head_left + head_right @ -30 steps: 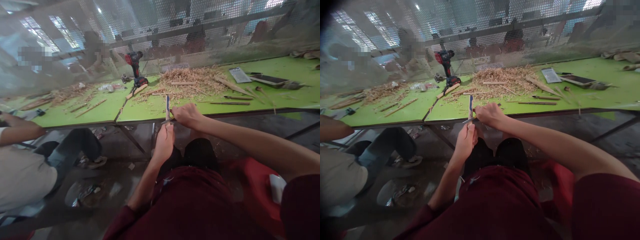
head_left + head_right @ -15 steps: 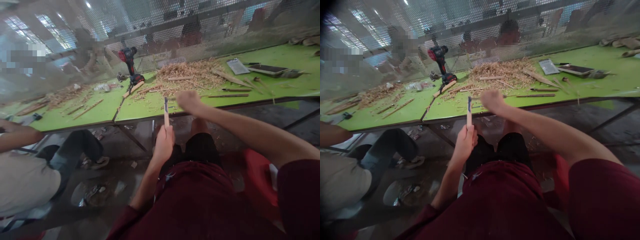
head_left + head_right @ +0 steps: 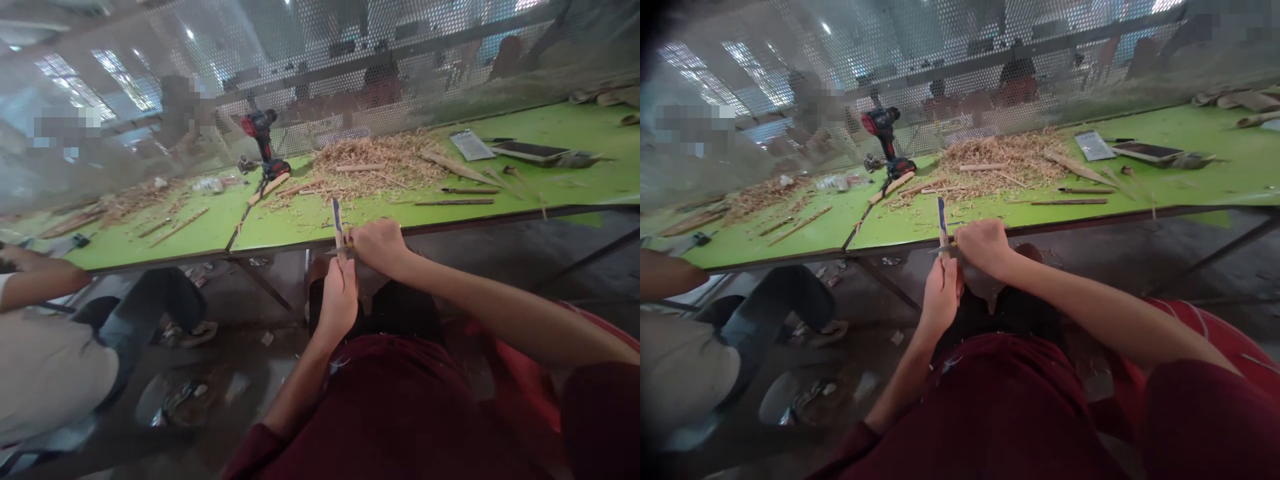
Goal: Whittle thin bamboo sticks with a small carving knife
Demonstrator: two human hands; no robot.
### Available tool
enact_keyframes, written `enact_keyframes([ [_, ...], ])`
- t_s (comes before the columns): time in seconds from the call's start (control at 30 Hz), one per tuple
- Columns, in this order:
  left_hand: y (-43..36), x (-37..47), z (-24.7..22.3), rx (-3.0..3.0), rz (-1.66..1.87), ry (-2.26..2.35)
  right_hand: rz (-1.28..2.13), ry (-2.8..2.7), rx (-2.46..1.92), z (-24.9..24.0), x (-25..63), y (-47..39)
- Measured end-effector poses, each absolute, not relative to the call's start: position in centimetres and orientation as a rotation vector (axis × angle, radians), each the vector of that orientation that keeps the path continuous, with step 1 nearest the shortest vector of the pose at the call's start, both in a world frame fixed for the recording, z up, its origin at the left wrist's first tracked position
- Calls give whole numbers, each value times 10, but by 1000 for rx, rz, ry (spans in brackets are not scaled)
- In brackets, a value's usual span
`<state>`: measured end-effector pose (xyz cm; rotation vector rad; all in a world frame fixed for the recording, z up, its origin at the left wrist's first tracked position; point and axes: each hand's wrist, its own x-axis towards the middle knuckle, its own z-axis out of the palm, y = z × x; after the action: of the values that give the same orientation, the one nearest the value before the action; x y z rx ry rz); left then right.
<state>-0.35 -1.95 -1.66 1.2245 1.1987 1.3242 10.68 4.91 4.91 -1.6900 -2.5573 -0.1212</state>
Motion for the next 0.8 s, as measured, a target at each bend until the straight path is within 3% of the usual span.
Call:
enact_keyframes([
  [0.2, -8, -10, -22, 1272, 1359, 1379, -154, -2500, -1591, 45, 99, 90],
  [0.4, -25, -4, -25, 1252, 1288, 1242, -235, -2263, -1808, 70, 129, 136],
  [0.8, -12, -7, -17, 1385, 1355, 1330, -294, -2574, -1673, 44, 105, 69],
])
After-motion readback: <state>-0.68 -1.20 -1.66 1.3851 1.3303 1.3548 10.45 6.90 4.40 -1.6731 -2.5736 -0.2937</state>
